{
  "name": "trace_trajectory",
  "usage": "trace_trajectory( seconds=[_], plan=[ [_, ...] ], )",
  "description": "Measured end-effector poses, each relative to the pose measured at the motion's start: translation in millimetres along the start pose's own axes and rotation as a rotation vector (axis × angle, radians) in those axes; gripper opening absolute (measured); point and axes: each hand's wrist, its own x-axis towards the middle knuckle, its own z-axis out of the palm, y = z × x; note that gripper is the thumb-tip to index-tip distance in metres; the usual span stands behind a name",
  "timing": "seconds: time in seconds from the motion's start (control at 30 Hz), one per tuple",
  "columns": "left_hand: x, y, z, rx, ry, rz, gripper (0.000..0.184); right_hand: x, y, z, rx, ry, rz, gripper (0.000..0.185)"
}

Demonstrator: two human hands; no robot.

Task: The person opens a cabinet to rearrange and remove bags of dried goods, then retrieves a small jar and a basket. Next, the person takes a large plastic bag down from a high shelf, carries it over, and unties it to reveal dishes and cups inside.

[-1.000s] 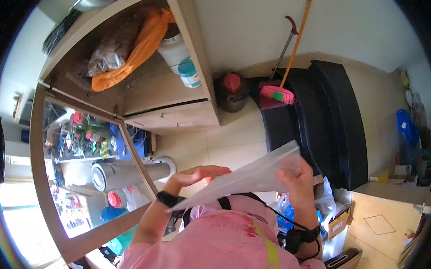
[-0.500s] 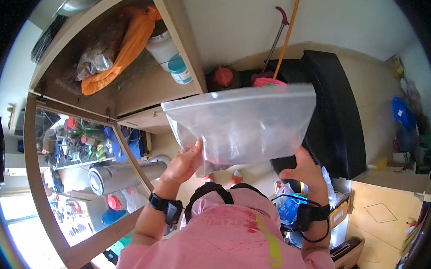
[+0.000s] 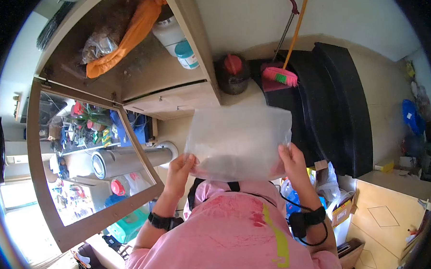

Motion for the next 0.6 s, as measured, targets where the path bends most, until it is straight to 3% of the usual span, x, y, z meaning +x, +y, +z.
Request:
trace_trajectory(
  seconds=[0.03,0.07,0.23,0.3,0.33,0.37,0.4,0.43,0.5,0.53,0.6],
  plan=[
    [-12.6,-4.6,4.6,0.043,0.069,-0.016,0.022,-7.1,12.7,-3.6,-0.251,0.060,-0.024,0.029],
    [-25.1,-8.8,8.4,0.094,0.072,-0.011,0.020,-16.2,22.6,-1.0,-0.447,0.117,-0.208,0.028],
    [-49.2,-20.6,17.4,-0.035,0.067,-0.171,0.021,-41.0,54.5,-6.3,-0.412,0.018,-0.083,0.029],
    [-49.7,-11.7,21.9,0.594,0.256,0.128,0.030,-45.2,55.5,-8.6,-0.616,-0.006,0.003,0.030],
    [-54.8,20.9,29.5,0.796,0.278,-0.001,0.044,-44.1,56.6,-11.6,-0.611,0.004,-0.005,0.030],
    [-52.9,37.9,30.8,0.801,0.275,0.003,0.044,-46.3,59.5,-13.6,-0.622,-0.042,-0.029,0.029],
    [-49.7,50.8,28.9,0.998,0.244,0.303,0.049,-51.1,63.9,-13.9,-0.631,-0.091,-0.045,0.028],
    [-46.2,61.0,29.0,1.180,0.206,0.605,0.054,-54.9,62.9,-13.2,-0.627,-0.096,-0.036,0.028],
    [-29.6,77.2,50.2,1.279,-0.054,0.986,0.056,-58.0,53.8,-10.9,-0.488,-0.152,0.050,0.029],
    [-17.9,68.5,62.8,1.181,-0.325,0.939,0.047,-59.3,58.4,-12.4,-0.491,-0.156,0.046,0.029],
    [5.3,27.2,85.0,1.328,-0.658,0.738,0.052,-61.1,76.1,-18.0,-0.524,-0.127,-0.102,0.033]
  ],
)
